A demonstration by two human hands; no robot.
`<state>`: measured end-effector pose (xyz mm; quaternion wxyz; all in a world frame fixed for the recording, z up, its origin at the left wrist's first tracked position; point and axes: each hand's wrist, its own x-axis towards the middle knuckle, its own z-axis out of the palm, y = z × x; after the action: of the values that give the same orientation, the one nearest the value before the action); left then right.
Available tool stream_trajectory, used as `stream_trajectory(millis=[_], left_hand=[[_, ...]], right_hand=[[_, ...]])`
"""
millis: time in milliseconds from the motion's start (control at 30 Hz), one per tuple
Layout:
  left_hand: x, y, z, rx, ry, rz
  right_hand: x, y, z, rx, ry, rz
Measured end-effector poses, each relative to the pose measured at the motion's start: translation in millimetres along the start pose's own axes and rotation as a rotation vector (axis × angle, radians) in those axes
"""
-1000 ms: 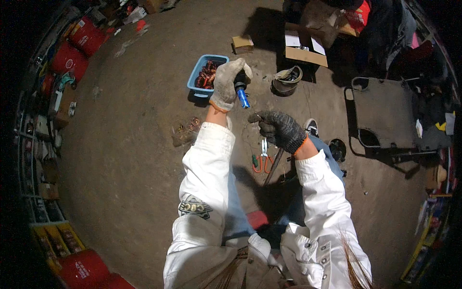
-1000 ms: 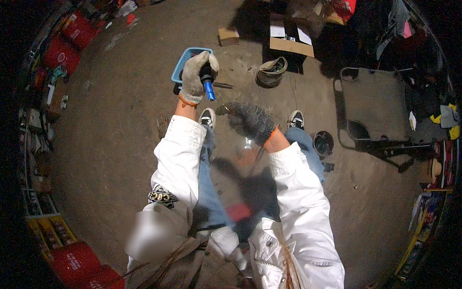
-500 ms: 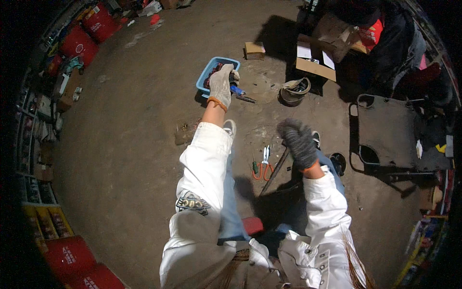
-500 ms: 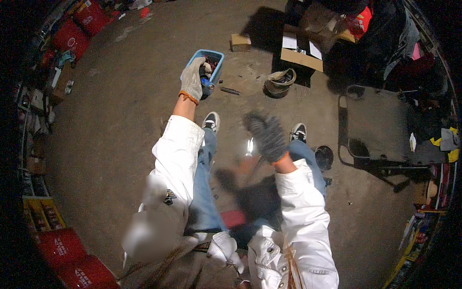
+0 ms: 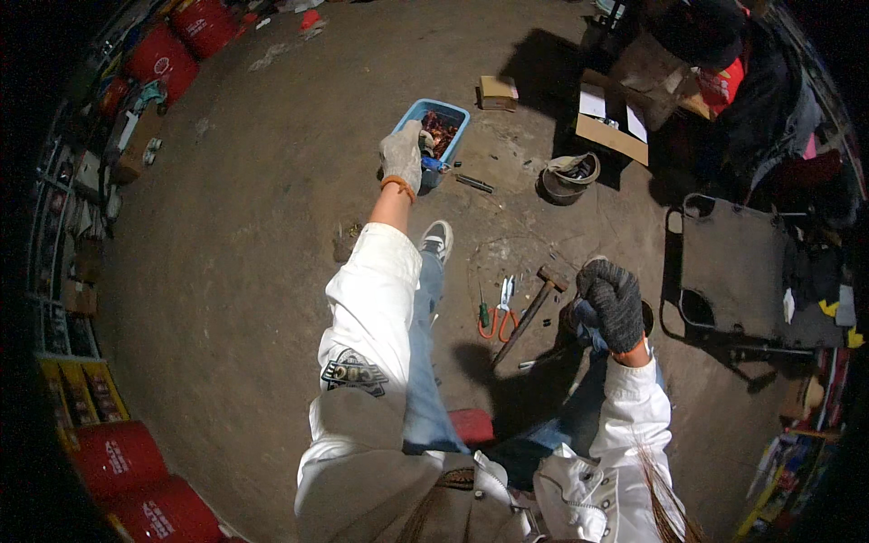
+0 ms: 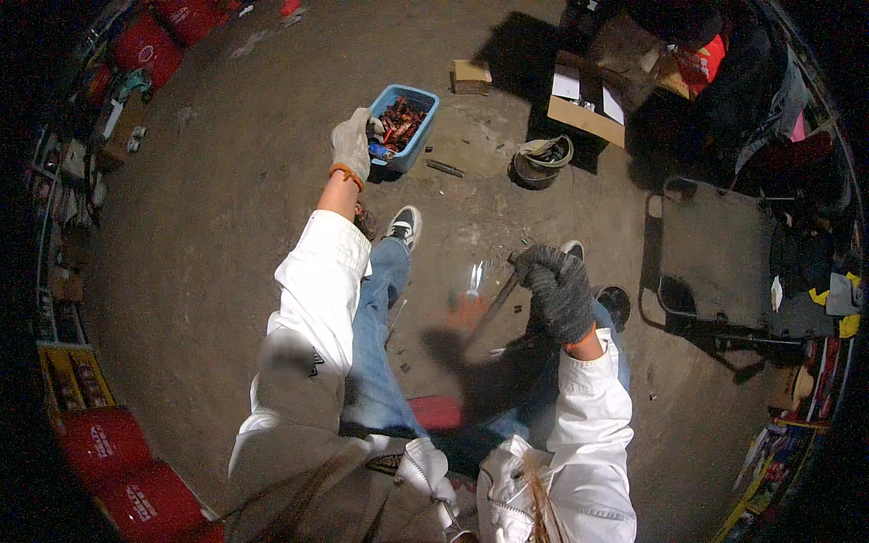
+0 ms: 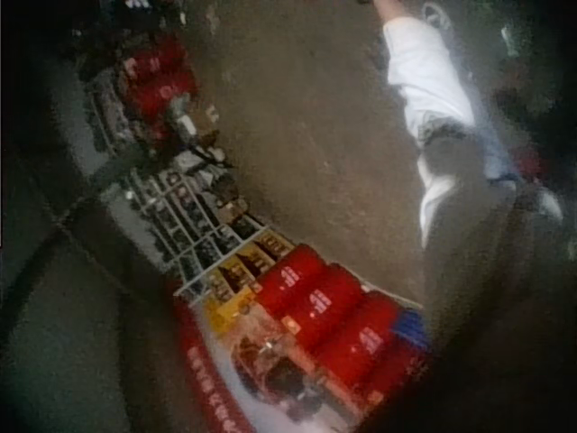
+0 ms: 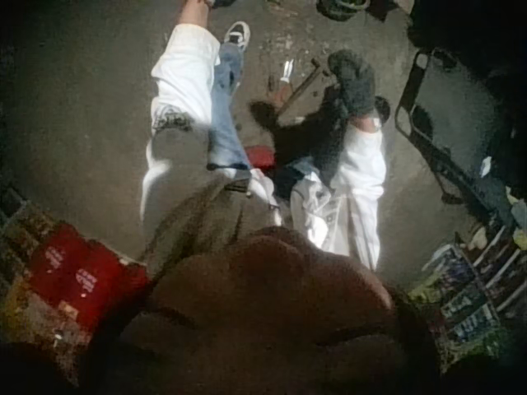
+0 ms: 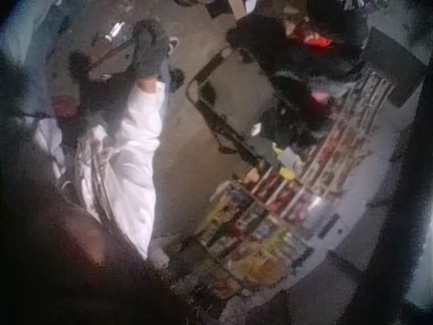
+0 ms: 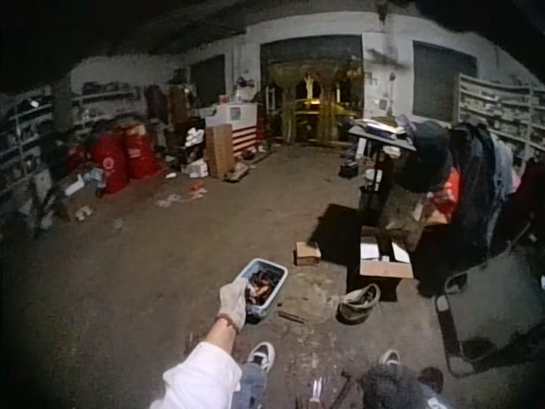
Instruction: The person sits on the floor and repeatedly picks up small copper-colored components from a blue bin, attaches them to a wire using a blue-handled tool, and places the finished units into a small bucket. The person handles the components one at a time and uses the tool to secure each piece to the wire.
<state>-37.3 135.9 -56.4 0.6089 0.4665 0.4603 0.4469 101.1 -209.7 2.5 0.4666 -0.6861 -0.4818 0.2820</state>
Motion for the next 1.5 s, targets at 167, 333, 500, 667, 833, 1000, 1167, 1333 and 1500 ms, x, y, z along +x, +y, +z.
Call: stream_trajectory(millis=[167, 333, 500, 667, 833, 1000, 1167, 1333, 1500], left_hand=[[-5.1, 8.1, -13.3, -0.212, -0.175, 0.176], [-15.1, 26.7, -7.1, -0.408, -0.300, 0.308], [-27.4, 38.4, 6.5, -0.320, -0.329, 0.378], [-38.5, 40.3, 15.2, -0.299, -0.383, 0.415], [-41.3, 43.6, 21.7, -0.265, -0.410, 0.400], [-37.8, 43.2, 23.7, -0.090, -0.347, 0.582], [-31.2, 40.0, 19.9, 0.129, -0.199, 0.683], [-29.7, 39.6, 18.0, 0.119, -0.162, 0.688], [-33.5, 42.4, 20.6, -0.014, -0.183, 0.625]], right_hand=[[10.2, 22.1, -4.0, -0.423, -0.030, -0.181], [18.6, 37.2, -4.8, -0.275, -0.146, -0.033], [28.0, 27.1, -23.2, 0.174, -0.279, 0.037], [37.6, 24.3, 8.7, -0.273, 0.004, -0.058], [38.8, 29.1, 27.0, 0.061, -0.261, 0.085], [40.1, 28.5, 11.3, -0.093, 0.023, 0.124], [40.4, 23.7, 5.5, -0.184, 0.046, 0.110], [39.5, 24.8, 6.2, -0.091, -0.052, 0.322], [39.9, 33.1, 15.0, 0.276, -0.008, 0.439]])
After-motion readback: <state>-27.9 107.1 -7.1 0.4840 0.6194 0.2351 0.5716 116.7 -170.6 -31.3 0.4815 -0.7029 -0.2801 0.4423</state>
